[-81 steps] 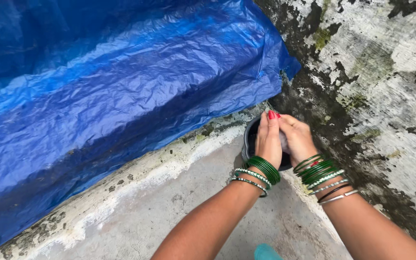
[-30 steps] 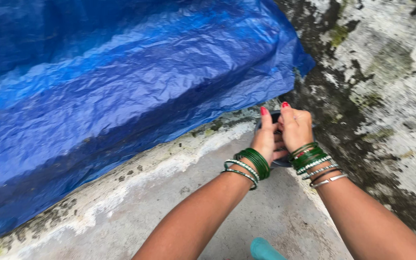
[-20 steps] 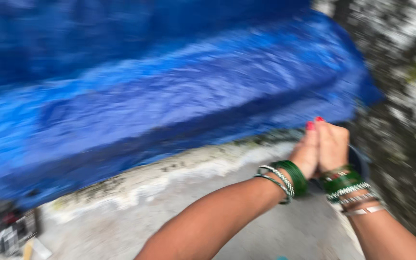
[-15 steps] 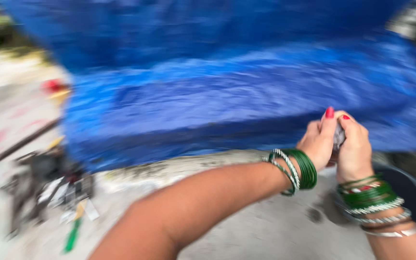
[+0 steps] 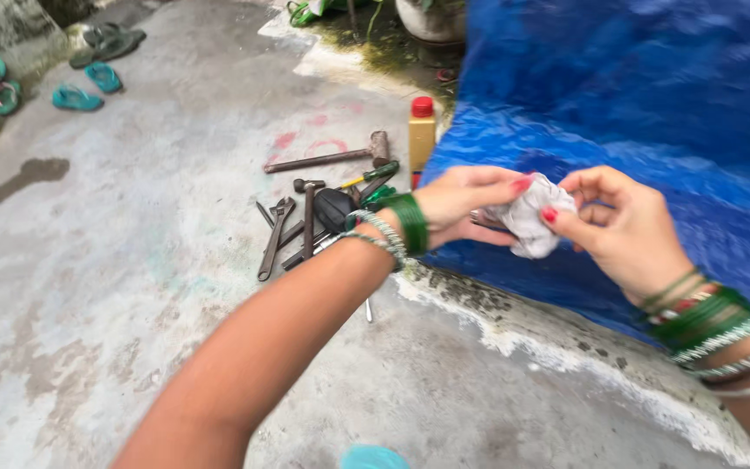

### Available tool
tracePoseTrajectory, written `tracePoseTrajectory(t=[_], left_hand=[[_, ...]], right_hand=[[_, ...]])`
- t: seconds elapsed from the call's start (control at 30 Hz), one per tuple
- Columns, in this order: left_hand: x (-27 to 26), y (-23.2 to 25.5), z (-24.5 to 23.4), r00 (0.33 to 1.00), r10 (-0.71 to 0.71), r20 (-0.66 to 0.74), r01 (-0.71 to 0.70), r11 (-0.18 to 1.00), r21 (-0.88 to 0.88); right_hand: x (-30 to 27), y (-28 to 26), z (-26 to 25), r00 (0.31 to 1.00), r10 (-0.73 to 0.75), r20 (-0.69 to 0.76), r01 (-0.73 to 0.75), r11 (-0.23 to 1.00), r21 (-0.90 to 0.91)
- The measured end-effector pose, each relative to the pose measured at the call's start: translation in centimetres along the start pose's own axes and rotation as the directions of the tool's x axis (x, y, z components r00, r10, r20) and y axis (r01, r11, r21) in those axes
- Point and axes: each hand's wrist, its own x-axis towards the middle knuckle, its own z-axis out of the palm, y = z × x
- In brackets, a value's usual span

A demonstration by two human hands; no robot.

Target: The person spreads a plastic sheet over concrete steps, rinses a cloth in a bucket of water, and wipes down a metal rod and a hammer with the cloth.

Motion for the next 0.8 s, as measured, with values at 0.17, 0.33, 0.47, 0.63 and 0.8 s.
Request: tracePoseTrajectory(t=[0.17,0.33,0.47,0.63,0.8], left_hand=[[-6.4,-1.5,-8.5,0.947,0.278,-0.157,-0.293,0.953,-0.077],[-11.2,-2.8,-13.9,0.919,0.253,-0.301,-0.377,0.786,-0.49],[-14.3,-2.1,-17.9,0.817,0.371,-0.441,-0.551,0.727,-0.409],[-19.3,-3.6,-20.2,0.754,0.199,-0.626,-0.346,0.931,-0.12],[-18.7,-7.7,-24.0,0.674,0.032,-0.738,-0.256,0.947,-0.193]], right_hand=[[3.6,-2.8,8.3,0.992,-0.1,0.083,0.091,0.99,0.106],[5.9,-7.5,14.1,0.988,-0.15,0.04,0.13,0.94,0.315],[6.5,-8.9,19.2,0.937,-0.338,-0.089,0.348,0.875,0.336],[9.6,-6.5,24.2,0.956,-0.179,0.233,0.102,0.946,0.307],[11.2,-1.5,27.7,0.836,-0.544,-0.077,0.534,0.771,0.347]])
